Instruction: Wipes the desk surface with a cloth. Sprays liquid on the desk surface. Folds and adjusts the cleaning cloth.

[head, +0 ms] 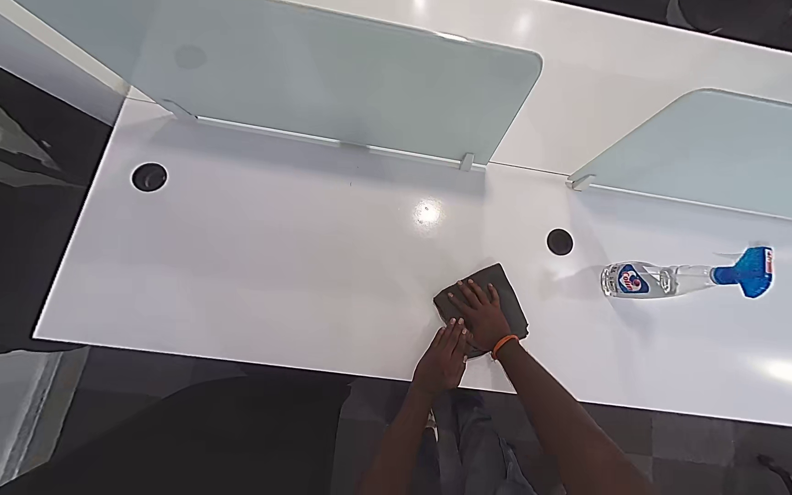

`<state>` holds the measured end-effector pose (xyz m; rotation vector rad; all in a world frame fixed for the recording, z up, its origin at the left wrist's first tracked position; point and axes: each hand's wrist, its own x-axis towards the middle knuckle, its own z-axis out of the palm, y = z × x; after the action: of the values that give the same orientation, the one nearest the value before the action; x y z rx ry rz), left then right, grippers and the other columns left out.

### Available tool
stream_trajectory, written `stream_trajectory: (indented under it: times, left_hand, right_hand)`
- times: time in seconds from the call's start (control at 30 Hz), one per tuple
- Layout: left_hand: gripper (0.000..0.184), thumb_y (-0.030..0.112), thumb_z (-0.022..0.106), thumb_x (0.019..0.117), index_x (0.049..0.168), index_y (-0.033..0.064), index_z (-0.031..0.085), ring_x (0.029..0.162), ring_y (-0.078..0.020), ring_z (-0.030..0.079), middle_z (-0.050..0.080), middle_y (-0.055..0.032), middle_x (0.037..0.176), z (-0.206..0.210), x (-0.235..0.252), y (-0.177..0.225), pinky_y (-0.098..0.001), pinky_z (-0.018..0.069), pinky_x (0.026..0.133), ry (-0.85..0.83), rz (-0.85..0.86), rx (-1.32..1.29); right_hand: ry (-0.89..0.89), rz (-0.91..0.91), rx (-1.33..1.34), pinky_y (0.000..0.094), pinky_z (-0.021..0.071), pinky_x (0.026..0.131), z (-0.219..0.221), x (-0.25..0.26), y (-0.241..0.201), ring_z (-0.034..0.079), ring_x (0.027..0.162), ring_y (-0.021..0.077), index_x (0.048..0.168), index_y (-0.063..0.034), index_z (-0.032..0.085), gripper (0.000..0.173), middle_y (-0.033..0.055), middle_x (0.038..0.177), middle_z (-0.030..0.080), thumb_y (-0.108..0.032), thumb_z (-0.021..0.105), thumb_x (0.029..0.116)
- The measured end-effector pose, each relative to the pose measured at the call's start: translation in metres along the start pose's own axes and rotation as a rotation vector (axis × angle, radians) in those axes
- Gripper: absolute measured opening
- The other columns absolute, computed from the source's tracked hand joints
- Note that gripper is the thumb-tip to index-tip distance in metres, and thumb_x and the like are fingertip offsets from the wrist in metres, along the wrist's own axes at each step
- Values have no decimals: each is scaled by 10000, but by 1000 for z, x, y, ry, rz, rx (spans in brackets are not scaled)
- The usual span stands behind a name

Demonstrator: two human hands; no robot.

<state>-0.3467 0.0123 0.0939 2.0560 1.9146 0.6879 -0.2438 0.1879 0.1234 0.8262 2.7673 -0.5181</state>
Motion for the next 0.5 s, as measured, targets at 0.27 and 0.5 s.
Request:
stream_trajectory:
  times: [0.27, 0.5]
  left_hand:
    - [554, 232, 440, 1009, 1495, -32, 457, 1528, -287, 324, 378, -189, 1618, 1, 4, 1, -431, 298, 1230, -61, -62, 4]
    - [520, 164, 491, 985, 1469, -24, 491, 1513, -286, 353, 401, -153, 1614, 5, 4, 2, -442, 327, 1212, -100, -54, 76]
  right_hand:
    - [67, -74, -91, 654, 98, 1218, -25, 73, 34, 137, 1586, 218, 1561, -443, 386, 649, -62, 1692, 268, -530, 443, 920]
    - [172, -90, -108, 631, 142, 1216, -46, 126, 59, 197, 1568, 233, 1530, -415, 458, 653, -50, 1677, 303, -545, 477, 890]
